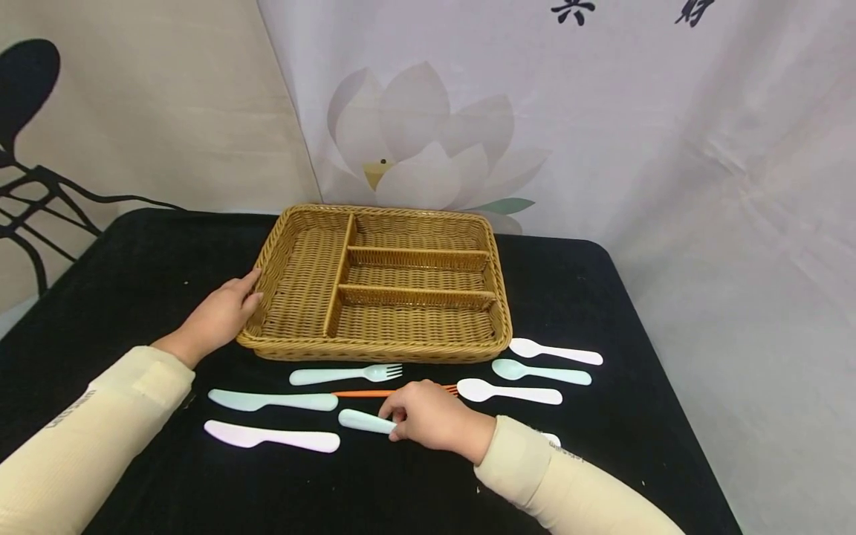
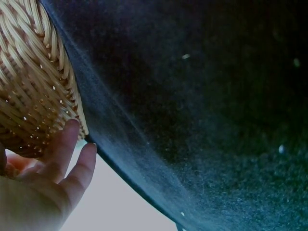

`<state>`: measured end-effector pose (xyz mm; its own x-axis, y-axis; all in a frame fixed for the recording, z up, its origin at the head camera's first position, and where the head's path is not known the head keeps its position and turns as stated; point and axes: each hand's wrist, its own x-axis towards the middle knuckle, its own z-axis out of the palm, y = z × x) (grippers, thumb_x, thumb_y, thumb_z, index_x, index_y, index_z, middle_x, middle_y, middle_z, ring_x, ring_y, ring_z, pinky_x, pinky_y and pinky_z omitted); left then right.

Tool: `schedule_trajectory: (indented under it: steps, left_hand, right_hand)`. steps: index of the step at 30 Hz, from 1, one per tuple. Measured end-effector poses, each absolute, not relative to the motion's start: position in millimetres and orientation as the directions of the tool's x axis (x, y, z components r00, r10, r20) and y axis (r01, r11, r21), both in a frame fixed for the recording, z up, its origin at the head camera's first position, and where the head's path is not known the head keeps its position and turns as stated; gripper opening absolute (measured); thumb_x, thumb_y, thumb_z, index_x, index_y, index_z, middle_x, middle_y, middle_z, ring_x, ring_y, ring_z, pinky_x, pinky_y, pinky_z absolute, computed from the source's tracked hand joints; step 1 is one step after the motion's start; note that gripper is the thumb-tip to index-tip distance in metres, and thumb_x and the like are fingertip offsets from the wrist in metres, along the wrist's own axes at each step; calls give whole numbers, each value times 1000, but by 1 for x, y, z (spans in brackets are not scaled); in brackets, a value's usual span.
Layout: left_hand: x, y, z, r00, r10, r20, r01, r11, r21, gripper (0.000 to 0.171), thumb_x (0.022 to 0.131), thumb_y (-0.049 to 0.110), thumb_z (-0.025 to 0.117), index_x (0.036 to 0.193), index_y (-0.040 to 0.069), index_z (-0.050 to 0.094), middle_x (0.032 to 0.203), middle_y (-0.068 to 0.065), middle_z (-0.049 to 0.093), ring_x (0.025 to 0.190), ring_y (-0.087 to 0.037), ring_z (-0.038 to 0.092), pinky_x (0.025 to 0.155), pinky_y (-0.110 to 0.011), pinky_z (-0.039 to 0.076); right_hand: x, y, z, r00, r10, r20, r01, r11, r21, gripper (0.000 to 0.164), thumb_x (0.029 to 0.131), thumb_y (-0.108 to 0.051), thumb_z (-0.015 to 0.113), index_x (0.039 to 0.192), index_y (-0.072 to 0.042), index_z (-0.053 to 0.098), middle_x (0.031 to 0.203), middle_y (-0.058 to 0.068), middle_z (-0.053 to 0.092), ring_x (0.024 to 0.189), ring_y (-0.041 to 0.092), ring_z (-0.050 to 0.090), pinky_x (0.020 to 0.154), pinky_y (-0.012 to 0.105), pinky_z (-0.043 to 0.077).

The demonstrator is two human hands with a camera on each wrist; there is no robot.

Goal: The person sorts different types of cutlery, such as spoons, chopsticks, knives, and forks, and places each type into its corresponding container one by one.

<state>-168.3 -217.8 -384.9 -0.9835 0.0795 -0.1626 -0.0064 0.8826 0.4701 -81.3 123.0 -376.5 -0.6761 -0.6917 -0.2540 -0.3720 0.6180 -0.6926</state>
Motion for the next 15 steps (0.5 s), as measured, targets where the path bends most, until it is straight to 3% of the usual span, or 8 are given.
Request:
schedule_trajectory:
  steps: [15]
  left_hand:
    - [-167,-217,-385,-986,78,-149,-2,880,475,58,106,23,35,152,-3,14,138,-31,38,124,-45,43,104,-61,33]
  right_hand:
    - [-116,148,-338,-740,-642,-202,-300,583,-755,21,84,-6,72,104,-5,72,80,-3,63,72,8,55,65,25,49]
